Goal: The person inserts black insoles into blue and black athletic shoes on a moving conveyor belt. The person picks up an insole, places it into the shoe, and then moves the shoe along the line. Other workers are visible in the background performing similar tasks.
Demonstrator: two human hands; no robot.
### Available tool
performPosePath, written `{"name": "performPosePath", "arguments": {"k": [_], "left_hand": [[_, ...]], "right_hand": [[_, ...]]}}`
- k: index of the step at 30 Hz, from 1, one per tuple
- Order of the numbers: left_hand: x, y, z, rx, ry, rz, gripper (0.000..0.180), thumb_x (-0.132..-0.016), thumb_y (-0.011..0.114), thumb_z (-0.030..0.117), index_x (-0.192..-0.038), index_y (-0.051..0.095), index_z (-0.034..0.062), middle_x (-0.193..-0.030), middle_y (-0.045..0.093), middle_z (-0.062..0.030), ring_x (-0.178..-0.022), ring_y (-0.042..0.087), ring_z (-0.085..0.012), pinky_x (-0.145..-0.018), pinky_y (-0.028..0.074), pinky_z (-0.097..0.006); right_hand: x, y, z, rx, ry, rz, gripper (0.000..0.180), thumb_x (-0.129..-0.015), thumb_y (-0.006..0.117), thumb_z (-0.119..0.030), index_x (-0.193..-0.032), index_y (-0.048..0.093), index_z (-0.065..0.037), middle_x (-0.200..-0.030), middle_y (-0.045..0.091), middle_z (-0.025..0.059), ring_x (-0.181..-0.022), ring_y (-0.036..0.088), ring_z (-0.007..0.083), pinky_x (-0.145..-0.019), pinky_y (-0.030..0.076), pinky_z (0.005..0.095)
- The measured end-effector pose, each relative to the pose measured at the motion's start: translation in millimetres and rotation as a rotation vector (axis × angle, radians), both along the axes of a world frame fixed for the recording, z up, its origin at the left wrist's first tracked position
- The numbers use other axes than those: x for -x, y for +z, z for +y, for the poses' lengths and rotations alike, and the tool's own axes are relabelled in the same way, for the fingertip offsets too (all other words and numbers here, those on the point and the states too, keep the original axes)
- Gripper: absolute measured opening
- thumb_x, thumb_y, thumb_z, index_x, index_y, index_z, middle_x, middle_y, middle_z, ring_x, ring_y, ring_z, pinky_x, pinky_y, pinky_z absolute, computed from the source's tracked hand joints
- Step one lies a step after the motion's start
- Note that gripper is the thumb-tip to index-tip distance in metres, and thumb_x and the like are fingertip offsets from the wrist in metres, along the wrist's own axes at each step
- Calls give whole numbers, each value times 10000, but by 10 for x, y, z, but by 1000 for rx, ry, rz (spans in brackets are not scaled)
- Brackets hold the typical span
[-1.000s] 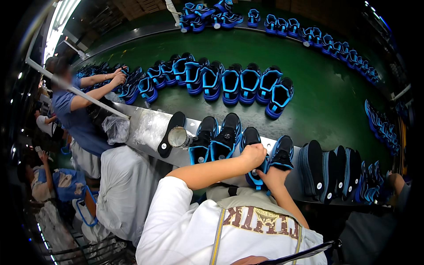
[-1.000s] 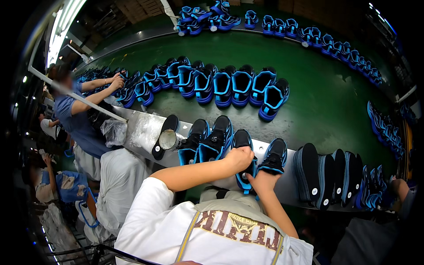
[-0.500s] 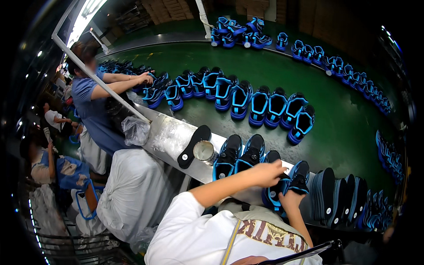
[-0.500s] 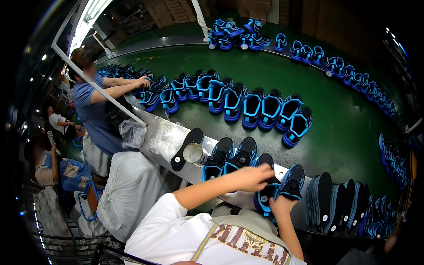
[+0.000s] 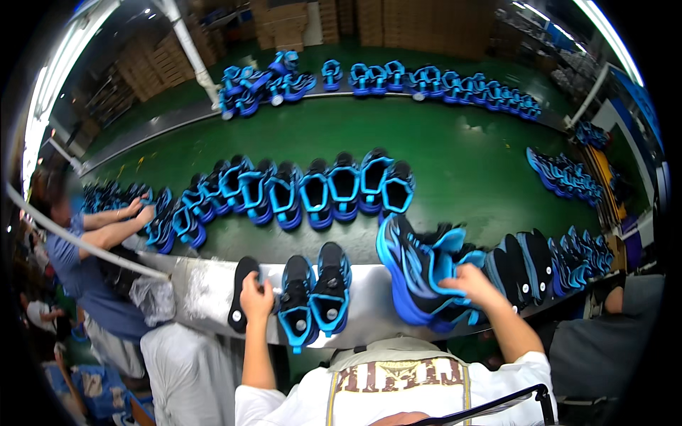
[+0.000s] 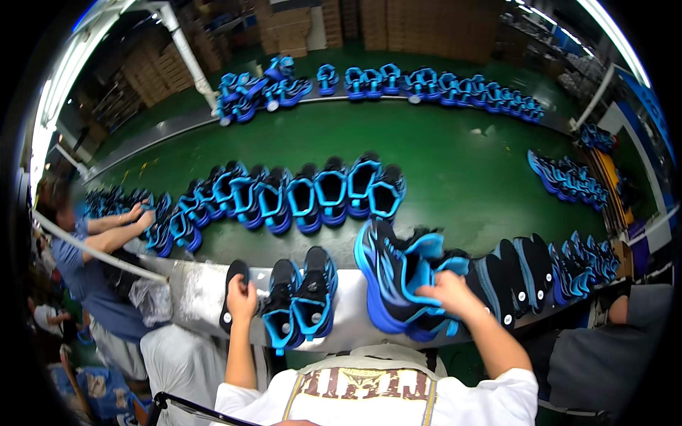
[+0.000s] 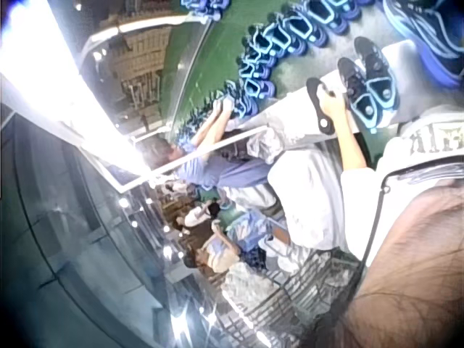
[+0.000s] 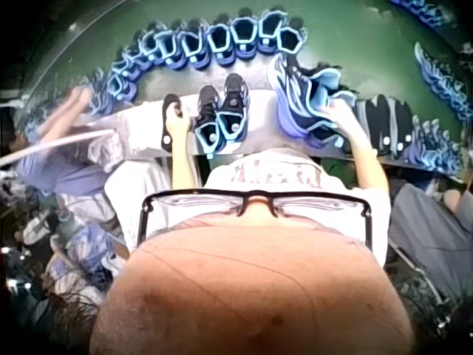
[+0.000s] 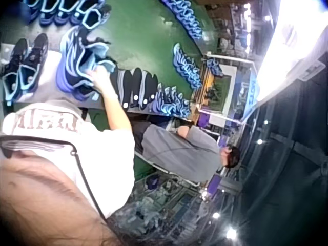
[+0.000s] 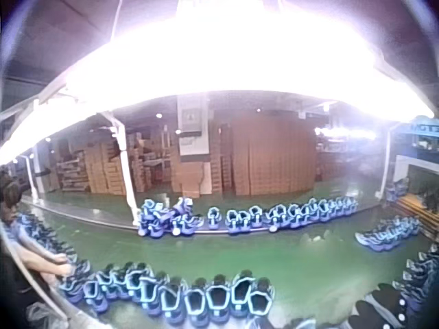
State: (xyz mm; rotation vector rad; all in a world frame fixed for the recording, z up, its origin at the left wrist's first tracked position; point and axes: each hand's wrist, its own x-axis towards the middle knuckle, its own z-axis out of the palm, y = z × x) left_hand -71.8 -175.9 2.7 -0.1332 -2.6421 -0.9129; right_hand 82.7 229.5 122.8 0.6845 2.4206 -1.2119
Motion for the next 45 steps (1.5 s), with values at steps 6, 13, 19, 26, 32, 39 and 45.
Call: {"name": "performPosePath", "arguments": {"k": [6,13,19,26,32,39,45], "left_hand": [[-73,-23,-118,23,75,109,171,-731,517,80,-882,551,7,-759,546,-140,-680,534,-285,-624,417,-338],[-405,561,450,7,55,163,121,-810,485,85,-871,522,-14,-802,523,-121,-742,488,-235,-683,389,-321],[-449,1327,1966,-123,-362,120,114,-806,466,7,-904,516,-24,-820,510,-72,-747,472,-150,-725,376,-253],[-445,1969,3764,-468,-1339,308,424,-667,463,-96,-1062,441,59,-919,543,-167,-829,533,-306,-705,419,-396],[-981,2795,4838,-434,-1958,148,507,-640,633,26,-1024,488,323,-959,547,-127,-840,546,-287,-702,418,-393],[-1016,2753,5442,-594,-2266,47,338,-667,606,119,-1001,580,162,-1008,511,-150,-804,533,-253,-698,388,-328],[-1268,1741,5680,-260,-1914,-210,384,-678,609,113,-1055,534,130,-1038,487,-110,-1009,449,-312,-804,358,-375]], "right_hand": [[662,497,1093,-541,-4,81,340,-577,528,-381,-621,585,-49,-643,585,107,-656,550,292,-766,328,410],[1462,-1127,1838,-975,214,-62,320,-709,519,-368,-733,651,-77,-777,620,100,-823,565,267,-896,131,585],[1718,-1338,1554,-538,233,18,391,-766,483,-418,-834,619,-57,-905,596,125,-930,529,280,-881,174,591],[930,-1147,2416,-214,126,493,287,-755,494,-324,-895,595,-95,-821,605,135,-772,570,316,-686,454,384],[64,-1259,3305,-435,26,268,265,-715,492,-253,-904,600,-103,-868,605,127,-813,573,294,-713,456,389],[-592,-1243,4089,-440,-219,132,260,-726,499,-232,-911,593,-74,-979,563,128,-936,526,282,-808,418,370],[-765,-1229,4862,-588,-472,-134,510,-736,533,-193,-1209,365,-109,-1253,333,148,-1087,417,315,-892,371,373]]}}
